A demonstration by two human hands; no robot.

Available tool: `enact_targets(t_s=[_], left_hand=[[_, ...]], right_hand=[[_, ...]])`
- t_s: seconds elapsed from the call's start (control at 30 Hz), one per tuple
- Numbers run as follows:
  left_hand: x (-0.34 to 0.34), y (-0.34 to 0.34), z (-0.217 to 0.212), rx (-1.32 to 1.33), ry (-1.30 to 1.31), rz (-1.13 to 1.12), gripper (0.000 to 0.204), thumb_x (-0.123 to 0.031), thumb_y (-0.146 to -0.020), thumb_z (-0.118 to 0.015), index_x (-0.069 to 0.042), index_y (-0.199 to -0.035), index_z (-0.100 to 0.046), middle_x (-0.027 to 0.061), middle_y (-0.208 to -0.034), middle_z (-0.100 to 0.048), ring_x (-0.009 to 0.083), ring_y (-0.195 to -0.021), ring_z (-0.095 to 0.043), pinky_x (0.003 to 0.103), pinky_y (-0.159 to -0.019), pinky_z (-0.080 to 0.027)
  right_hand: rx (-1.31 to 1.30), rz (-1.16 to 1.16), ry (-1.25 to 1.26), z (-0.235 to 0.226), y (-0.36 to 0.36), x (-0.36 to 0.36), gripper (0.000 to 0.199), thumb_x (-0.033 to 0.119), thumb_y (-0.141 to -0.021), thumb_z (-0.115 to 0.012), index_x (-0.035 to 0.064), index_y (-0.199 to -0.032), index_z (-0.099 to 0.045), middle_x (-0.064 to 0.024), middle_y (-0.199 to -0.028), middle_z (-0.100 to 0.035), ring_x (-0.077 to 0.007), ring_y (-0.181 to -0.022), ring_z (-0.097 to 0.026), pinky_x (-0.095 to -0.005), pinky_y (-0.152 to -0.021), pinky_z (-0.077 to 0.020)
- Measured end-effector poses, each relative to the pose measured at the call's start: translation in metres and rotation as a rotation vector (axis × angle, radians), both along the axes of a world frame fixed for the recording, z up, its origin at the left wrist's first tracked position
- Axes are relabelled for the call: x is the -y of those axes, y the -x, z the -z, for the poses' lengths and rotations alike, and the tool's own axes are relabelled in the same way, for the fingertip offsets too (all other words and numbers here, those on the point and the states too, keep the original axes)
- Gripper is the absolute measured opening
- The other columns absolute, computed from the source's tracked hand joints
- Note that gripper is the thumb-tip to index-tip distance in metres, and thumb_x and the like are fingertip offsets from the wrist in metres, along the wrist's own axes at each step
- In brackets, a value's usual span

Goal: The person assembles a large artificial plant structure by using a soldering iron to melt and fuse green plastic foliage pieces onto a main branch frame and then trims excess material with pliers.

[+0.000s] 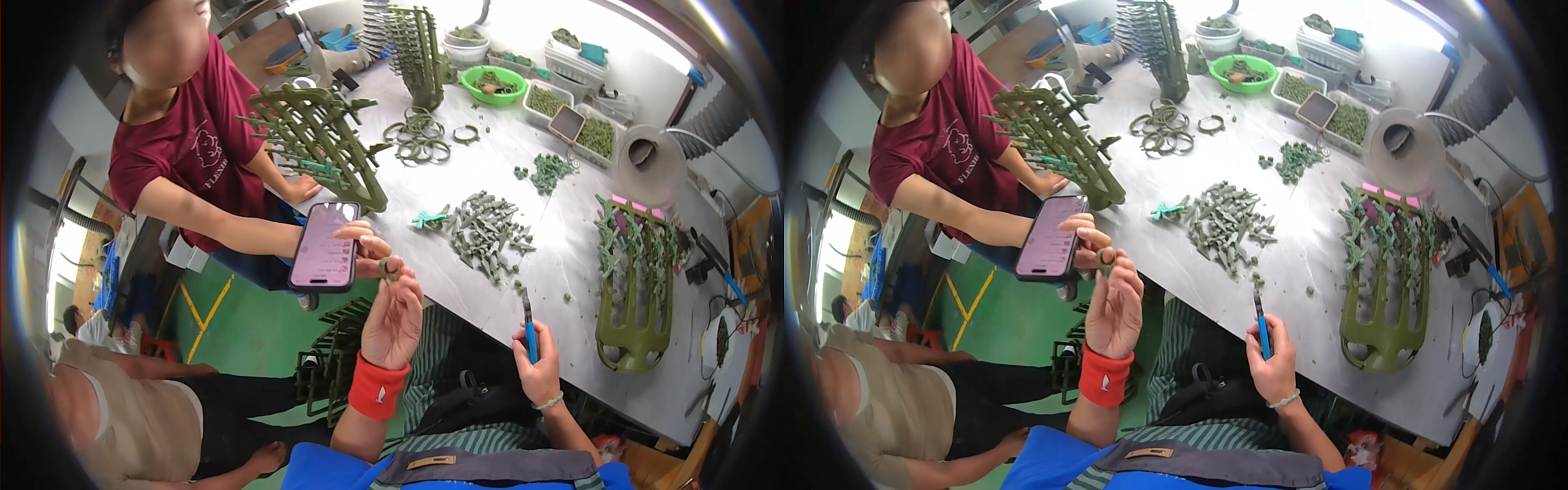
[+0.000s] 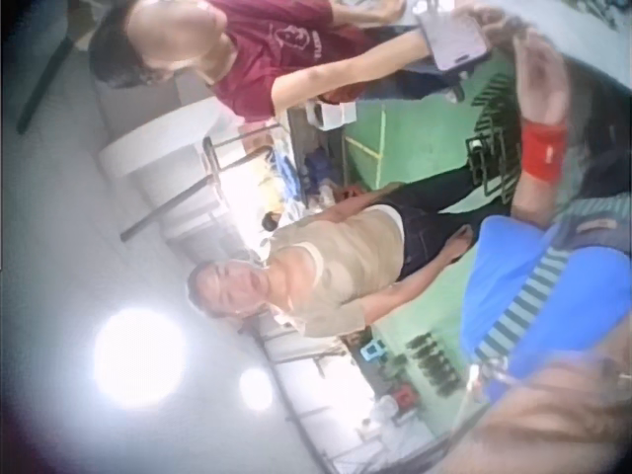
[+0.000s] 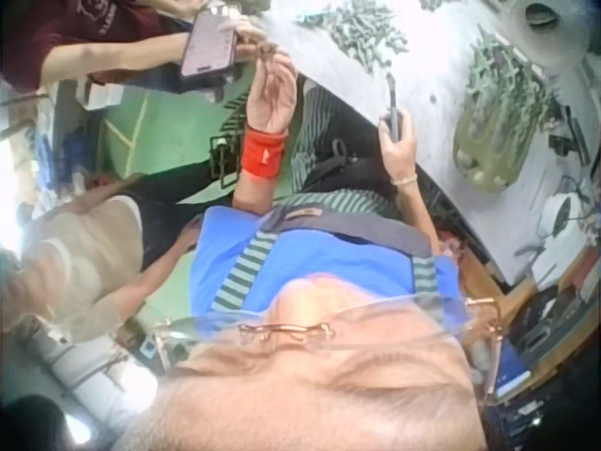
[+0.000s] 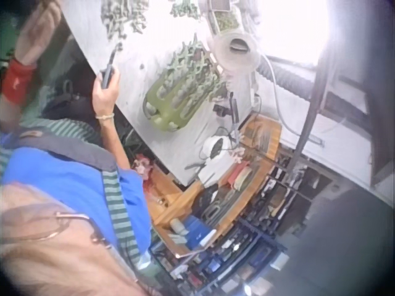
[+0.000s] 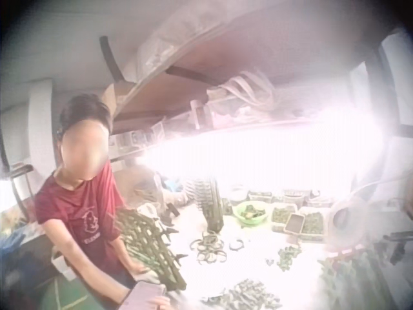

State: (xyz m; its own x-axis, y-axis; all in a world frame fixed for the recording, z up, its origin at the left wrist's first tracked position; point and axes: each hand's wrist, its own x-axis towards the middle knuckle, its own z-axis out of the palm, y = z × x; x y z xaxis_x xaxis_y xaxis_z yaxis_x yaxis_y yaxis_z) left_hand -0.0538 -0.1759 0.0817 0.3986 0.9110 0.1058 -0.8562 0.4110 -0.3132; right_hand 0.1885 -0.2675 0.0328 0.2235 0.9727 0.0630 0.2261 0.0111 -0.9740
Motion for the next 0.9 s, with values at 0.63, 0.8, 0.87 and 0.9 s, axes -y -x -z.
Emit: enact_targets(t_s=[0.63,0.8,0.87,0.9], left_hand=[[-0.156,0.033,0.073,-2.251,-0.353,-1.174,0.049,-0.014,-0.088,-0.071,-0.005,-0.132,-0.053,0.0115,-0.102,-0.052,0.0236,-0.09,-0.053,0.036,-0.078,-0.047],[-0.182,0.034,0.089,-2.363,-0.358,-1.266,0.041,-0.017,-0.088,-0.07,-0.01,-0.126,-0.056,0.0122,-0.093,-0.048,0.0302,-0.085,-0.051,0.04,-0.074,-0.043],[-0.185,0.027,0.09,-2.352,-0.336,-1.256,0.038,-0.018,-0.089,-0.07,-0.01,-0.124,-0.058,0.0125,-0.092,-0.048,0.0313,-0.084,-0.051,0.041,-0.073,-0.043],[-0.188,0.027,0.09,-2.35,-0.317,-1.26,0.035,-0.019,-0.089,-0.07,-0.011,-0.122,-0.059,0.0129,-0.091,-0.048,0.0324,-0.084,-0.051,0.042,-0.073,-0.043]], right_hand=[[-0.463,-0.287,0.161,-0.043,0.006,0.005,0.05,0.008,-0.091,-0.05,-0.0072,-0.138,-0.044,-0.0128,-0.114,-0.058,-0.0158,-0.097,-0.056,-0.03,-0.089,-0.0437],[-0.551,-0.414,0.246,-0.065,0.015,0.008,0.055,0.014,-0.091,-0.052,-0.0055,-0.141,-0.042,-0.0129,-0.117,-0.058,-0.0181,-0.102,-0.055,-0.0321,-0.094,-0.0433],[-0.766,-0.424,0.363,-0.076,0.014,0.007,0.062,0.022,-0.089,-0.054,-0.0047,-0.143,-0.04,-0.0128,-0.118,-0.058,-0.0198,-0.104,-0.055,-0.0341,-0.096,-0.0424],[-0.991,-0.439,0.476,-0.084,0.015,0.003,0.069,0.03,-0.088,-0.056,-0.0039,-0.145,-0.039,-0.0128,-0.119,-0.057,-0.0215,-0.105,-0.054,-0.0361,-0.097,-0.0415]])
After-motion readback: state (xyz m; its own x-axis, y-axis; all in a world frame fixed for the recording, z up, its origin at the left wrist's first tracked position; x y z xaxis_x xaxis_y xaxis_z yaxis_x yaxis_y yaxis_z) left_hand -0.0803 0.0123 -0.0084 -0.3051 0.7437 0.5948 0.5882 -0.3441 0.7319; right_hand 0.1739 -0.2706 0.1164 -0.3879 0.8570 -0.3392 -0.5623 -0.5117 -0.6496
